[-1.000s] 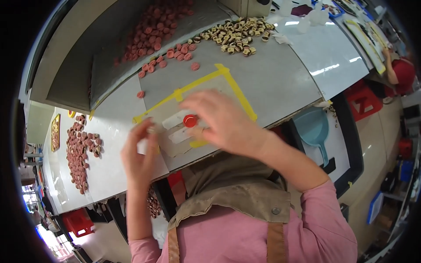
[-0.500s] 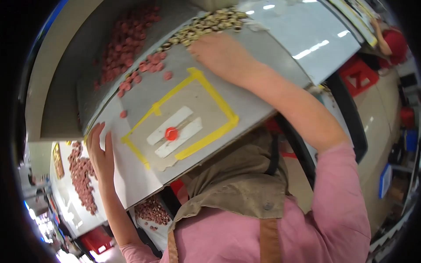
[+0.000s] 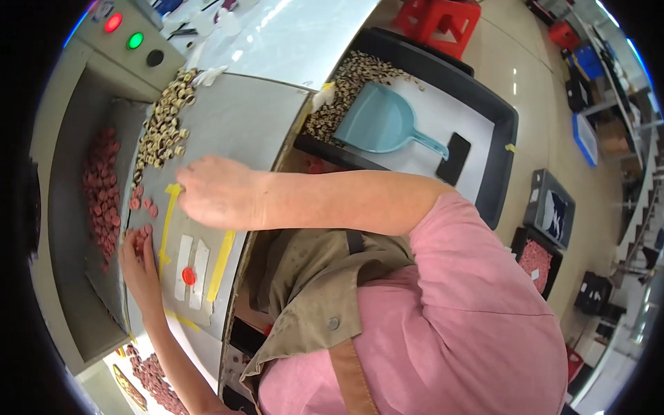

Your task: The person assembles small pink and yellow plastic components by hand at a factory workbench.

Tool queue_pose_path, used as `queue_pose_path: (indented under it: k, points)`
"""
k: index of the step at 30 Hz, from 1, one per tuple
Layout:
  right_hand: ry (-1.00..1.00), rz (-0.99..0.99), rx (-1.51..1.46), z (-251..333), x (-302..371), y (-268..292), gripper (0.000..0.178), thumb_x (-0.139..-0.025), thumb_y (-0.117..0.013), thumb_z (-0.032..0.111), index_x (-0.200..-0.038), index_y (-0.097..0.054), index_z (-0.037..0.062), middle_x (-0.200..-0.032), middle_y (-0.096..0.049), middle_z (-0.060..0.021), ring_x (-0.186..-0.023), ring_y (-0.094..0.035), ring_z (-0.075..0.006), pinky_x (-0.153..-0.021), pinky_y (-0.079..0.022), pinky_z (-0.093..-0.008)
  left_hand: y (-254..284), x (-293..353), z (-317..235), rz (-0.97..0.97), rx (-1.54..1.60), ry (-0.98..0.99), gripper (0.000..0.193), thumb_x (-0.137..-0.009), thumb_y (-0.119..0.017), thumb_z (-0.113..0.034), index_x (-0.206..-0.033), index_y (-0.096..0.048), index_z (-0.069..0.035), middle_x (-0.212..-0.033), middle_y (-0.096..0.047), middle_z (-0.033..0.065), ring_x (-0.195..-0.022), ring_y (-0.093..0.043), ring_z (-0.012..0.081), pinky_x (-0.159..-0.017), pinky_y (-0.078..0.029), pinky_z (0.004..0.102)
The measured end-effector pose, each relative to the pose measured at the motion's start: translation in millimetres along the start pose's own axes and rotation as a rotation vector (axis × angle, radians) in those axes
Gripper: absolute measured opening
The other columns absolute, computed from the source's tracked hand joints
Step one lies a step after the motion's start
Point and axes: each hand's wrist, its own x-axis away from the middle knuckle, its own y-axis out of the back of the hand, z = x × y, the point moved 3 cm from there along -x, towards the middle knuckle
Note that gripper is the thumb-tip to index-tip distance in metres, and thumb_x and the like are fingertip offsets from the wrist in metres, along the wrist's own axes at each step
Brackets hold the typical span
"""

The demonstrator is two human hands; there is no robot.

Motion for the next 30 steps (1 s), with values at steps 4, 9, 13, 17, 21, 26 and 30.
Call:
queue_pose_path:
  k: [4, 9, 13, 17, 21, 26, 30]
  points:
    - [-0.056, -0.123, -0.034, -0.9, 1.5, -9.3, 0.011, -0.073, -0.057, 0.009, -0.082, -0.059, 0.0015, -0.082, -0.056, -0.0112, -0.076, -0.060, -0.0269, -0.070, -0.052, -0.0365, 10.0, 19.1, 0.0, -0.044, -0.144, -0.163, 0.020, -0.096, -0.049, -0.013, -0.110, -0.059, -0.003, -0.108, -0.062, 0.0152, -0.096, -0.059, 0.0326, -0.082, -0.045, 0.0408]
    - [-0.028, -0.107, -0.111, -5.5, -2.7, -5.4, 0.010, -0.075, -0.056, 0.008, -0.082, -0.059, 0.0010, -0.084, -0.056, -0.0121, -0.074, -0.061, -0.0293, -0.066, -0.053, -0.0385, 20.1, 33.3, 12.7, -0.007, -0.232, -0.069, 0.021, -0.096, -0.049, -0.012, -0.112, -0.060, -0.002, -0.108, -0.064, 0.0137, -0.100, -0.060, 0.0301, -0.085, -0.047, 0.0366]
    - [0.001, 0.081, -0.069, -8.8, -5.3, -9.4, 0.010, -0.078, -0.056, 0.007, -0.084, -0.062, 0.0026, -0.090, -0.058, -0.0115, -0.084, -0.062, -0.0294, -0.073, -0.053, -0.0383, 25.6, 35.9, 20.6, -0.144, -0.106, -0.025, 0.019, -0.094, -0.054, -0.011, -0.109, -0.060, -0.001, -0.103, -0.065, 0.0101, -0.095, -0.063, 0.0253, -0.081, -0.048, 0.0316]
    - [0.109, 0.061, -0.294, -15.4, -10.2, -19.5, 0.016, -0.083, -0.058, 0.008, -0.096, -0.064, 0.0046, -0.096, -0.058, -0.0109, -0.089, -0.060, -0.0296, -0.080, -0.050, -0.0382, 45.9, 62.9, 29.2, -0.268, 0.333, 0.348, 0.018, -0.093, -0.059, -0.012, -0.107, -0.061, -0.001, -0.101, -0.065, 0.0060, -0.092, -0.063, 0.0160, -0.078, -0.047, 0.0253]
    - [0.049, 0.084, -0.334, -15.3, -6.7, -7.9, 0.025, -0.085, -0.060, 0.007, -0.110, -0.059, 0.0048, -0.101, -0.057, -0.0106, -0.090, -0.061, -0.0262, -0.079, -0.050, -0.0348, 54.5, 104.8, 16.3, -0.388, 1.128, 0.696, 0.024, -0.091, -0.062, -0.010, -0.112, -0.056, -0.001, -0.097, -0.062, 0.0053, -0.086, -0.061, 0.0093, -0.074, -0.045, 0.0200]
    - [-0.133, 0.185, -0.455, -11.4, -4.3, 5.5, 0.028, -0.086, -0.060, 0.007, -0.114, -0.058, 0.0045, -0.104, -0.057, -0.0108, -0.092, -0.062, -0.0229, -0.080, -0.050, -0.0320, 47.1, 137.7, -14.5, -0.357, 1.524, 0.757, 0.034, -0.090, -0.056, -0.002, -0.124, -0.052, 0.002, -0.102, -0.054, 0.0031, -0.082, -0.053, 0.0100, -0.075, -0.044, 0.0210]
    - [-0.064, 0.217, -0.257, -2.4, -11.2, 5.7, 0.025, -0.086, -0.060, 0.007, -0.111, -0.059, 0.0046, -0.101, -0.058, -0.0106, -0.090, -0.061, -0.0231, -0.078, -0.050, -0.0336, 33.3, 142.8, -26.9, -0.314, 1.573, 0.808, 0.027, -0.088, -0.060, -0.003, -0.115, -0.055, -0.002, -0.100, -0.053, 0.0028, -0.078, -0.052, 0.0100, -0.072, -0.044, 0.0224]
